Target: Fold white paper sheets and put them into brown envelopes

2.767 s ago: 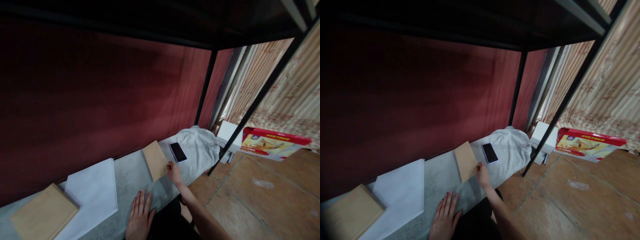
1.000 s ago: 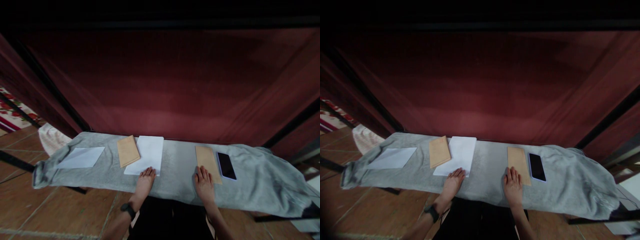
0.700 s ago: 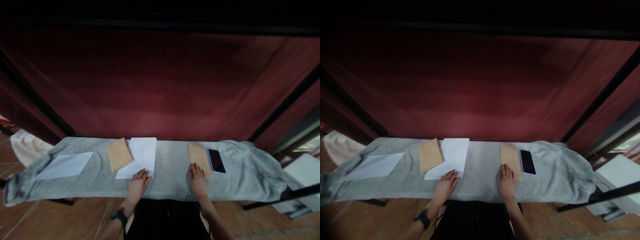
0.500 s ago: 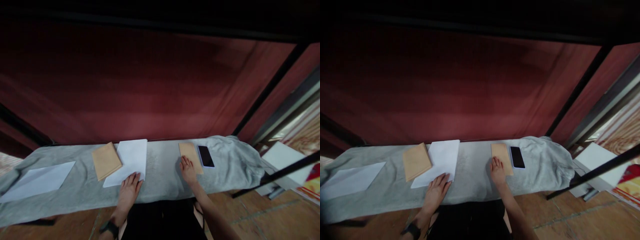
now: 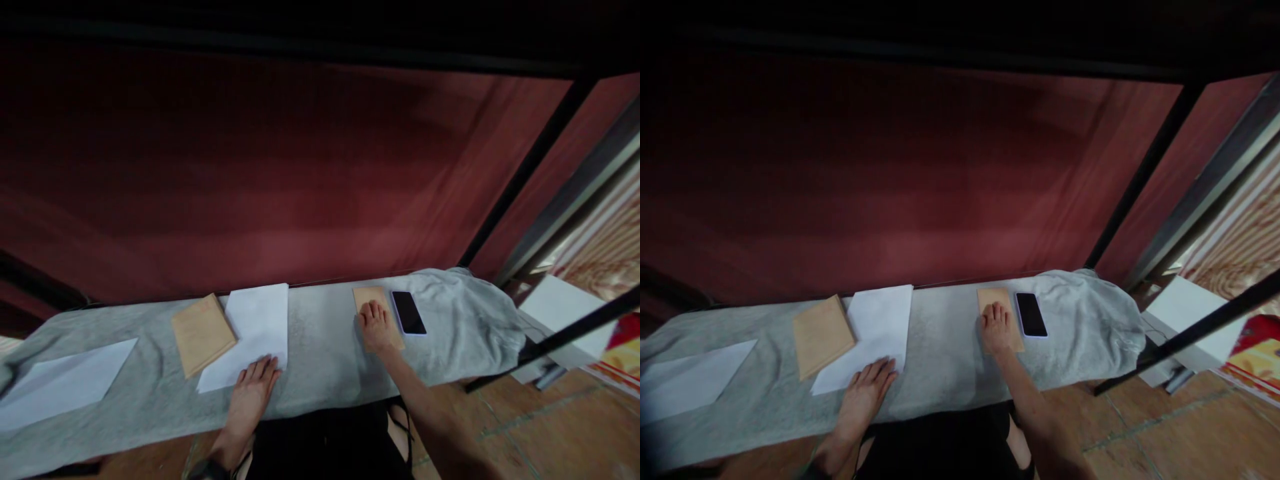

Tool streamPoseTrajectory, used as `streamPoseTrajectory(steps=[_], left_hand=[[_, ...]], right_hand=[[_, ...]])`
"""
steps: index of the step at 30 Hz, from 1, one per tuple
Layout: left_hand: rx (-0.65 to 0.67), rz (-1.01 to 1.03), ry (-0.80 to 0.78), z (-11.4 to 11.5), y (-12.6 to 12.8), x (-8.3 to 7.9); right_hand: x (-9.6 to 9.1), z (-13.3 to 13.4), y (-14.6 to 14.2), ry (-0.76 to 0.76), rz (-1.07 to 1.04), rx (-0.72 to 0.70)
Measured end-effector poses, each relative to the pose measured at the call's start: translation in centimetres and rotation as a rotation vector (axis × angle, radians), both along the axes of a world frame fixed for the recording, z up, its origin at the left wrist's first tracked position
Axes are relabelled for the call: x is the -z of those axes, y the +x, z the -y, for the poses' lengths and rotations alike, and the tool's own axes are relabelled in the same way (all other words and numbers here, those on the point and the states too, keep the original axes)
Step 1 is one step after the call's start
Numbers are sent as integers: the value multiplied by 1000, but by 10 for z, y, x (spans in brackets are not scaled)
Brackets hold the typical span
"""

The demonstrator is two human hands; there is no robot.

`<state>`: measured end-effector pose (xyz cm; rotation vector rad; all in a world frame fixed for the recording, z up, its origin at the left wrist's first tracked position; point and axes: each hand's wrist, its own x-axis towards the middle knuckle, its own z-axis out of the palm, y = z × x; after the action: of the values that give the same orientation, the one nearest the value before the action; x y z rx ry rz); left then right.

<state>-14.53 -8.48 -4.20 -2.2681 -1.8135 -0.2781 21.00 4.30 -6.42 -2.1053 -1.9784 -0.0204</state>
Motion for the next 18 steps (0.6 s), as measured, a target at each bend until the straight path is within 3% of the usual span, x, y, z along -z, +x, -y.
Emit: streamPoseTrajectory(steps=[3, 8, 13, 18], left_hand=[[18, 26, -11, 2, -2, 0], [-46, 160, 40, 4, -2, 0], [-107, 278, 169, 2, 15, -21], [-7, 252, 158, 2, 50, -50]], right_hand=[[17, 19, -9, 86, -6, -123], [34, 37, -7, 244, -69, -199], [28, 36, -6, 298, -253, -260], [14, 52, -45, 183, -706, -307]])
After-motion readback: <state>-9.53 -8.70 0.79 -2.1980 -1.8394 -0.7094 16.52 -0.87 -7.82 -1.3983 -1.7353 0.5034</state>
